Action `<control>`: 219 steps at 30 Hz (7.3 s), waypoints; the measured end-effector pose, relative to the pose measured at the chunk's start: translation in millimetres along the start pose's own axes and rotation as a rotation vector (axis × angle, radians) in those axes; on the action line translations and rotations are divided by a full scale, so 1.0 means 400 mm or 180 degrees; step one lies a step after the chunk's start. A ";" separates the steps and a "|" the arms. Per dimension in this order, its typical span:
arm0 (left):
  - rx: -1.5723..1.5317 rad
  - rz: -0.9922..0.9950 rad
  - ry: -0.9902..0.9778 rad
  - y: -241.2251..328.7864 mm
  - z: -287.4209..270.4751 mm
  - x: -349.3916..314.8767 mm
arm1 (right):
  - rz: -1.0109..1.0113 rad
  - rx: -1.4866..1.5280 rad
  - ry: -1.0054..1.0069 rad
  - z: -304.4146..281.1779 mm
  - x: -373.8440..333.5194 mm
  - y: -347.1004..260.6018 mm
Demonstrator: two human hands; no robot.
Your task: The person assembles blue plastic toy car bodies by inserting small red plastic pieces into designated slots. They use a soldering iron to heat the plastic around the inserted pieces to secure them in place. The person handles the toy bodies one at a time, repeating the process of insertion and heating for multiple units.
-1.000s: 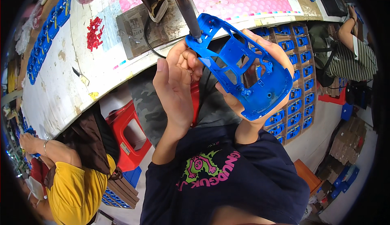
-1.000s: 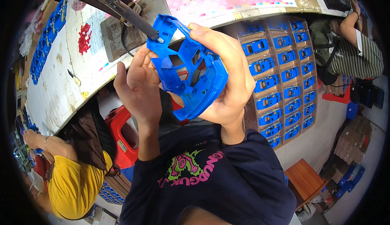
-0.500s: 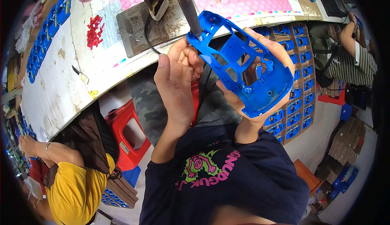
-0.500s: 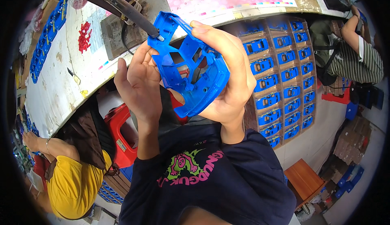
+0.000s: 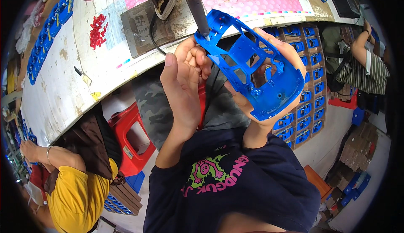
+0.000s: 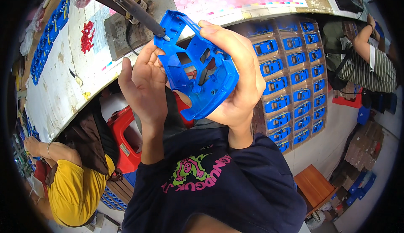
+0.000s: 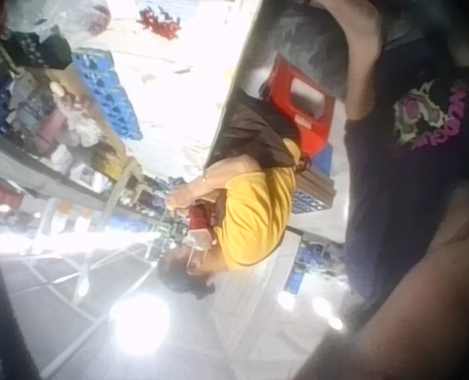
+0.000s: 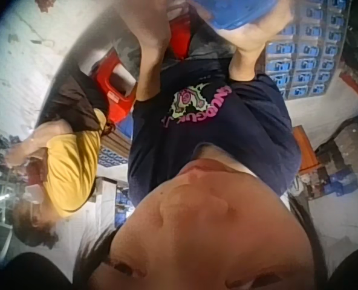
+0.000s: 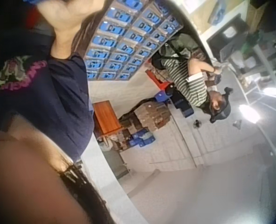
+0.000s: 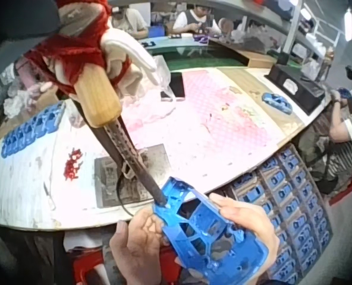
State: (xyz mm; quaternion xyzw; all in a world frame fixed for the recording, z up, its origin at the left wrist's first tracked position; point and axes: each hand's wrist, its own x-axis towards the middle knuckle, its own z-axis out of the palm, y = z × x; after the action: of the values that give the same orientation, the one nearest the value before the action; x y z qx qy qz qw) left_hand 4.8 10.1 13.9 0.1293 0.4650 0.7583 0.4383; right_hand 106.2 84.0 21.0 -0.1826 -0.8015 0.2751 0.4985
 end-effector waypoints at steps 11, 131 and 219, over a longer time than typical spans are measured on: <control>-0.0009 0.0005 -0.0036 0.001 -0.003 0.000 | -0.0032 -0.0059 0.0018 0.002 -0.006 0.005; 0.1144 0.2884 -0.2342 0.045 -0.076 -0.215 | 0.1587 0.5419 -0.2413 -0.096 -0.188 -0.113; 0.1021 0.1449 -0.1918 0.079 -0.114 -0.259 | 0.1644 0.5392 -0.2682 -0.056 -0.224 -0.111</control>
State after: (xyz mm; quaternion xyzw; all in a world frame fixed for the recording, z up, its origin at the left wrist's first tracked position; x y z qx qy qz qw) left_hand 20.2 -104.0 37.4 0.5120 0.3877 0.6819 0.3502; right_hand 164.7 4.1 -6.0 0.1790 -0.3866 0.9026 0.0622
